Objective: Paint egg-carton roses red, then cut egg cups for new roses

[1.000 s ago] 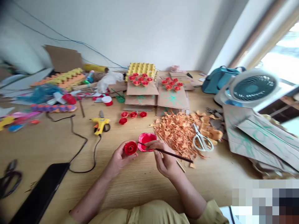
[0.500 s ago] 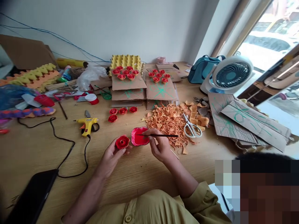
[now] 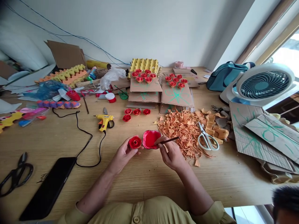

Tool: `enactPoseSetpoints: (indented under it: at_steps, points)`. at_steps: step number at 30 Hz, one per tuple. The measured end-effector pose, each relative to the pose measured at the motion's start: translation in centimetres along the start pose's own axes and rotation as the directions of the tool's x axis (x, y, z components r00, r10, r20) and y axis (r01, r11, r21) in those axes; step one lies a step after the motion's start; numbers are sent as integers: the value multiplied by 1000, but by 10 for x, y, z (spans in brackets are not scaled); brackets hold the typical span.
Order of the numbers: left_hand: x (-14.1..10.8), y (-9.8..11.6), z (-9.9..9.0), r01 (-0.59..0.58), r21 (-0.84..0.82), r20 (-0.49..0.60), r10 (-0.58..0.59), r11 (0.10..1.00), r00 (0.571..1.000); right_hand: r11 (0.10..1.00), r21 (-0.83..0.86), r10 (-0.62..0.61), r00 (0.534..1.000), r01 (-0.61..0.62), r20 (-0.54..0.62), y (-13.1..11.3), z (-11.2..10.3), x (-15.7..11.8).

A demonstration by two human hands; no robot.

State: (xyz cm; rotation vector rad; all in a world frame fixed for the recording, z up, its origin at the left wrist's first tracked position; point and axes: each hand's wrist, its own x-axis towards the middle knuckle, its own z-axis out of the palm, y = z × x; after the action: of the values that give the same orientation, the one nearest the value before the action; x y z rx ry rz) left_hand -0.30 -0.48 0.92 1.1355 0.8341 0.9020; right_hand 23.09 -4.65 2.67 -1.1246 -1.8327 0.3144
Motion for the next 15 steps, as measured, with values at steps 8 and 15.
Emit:
enactPoseSetpoints:
  at_steps: [8,15]
  points:
    - [2,-3,-1,-2,-13,5,3,1000,1000,1000,8,26,999,-26,-20,1,0,0]
    - [3,-5,-3,14,-54,-5,-14,998,1000,980,178,113,987,-91,-115,5,0,-3]
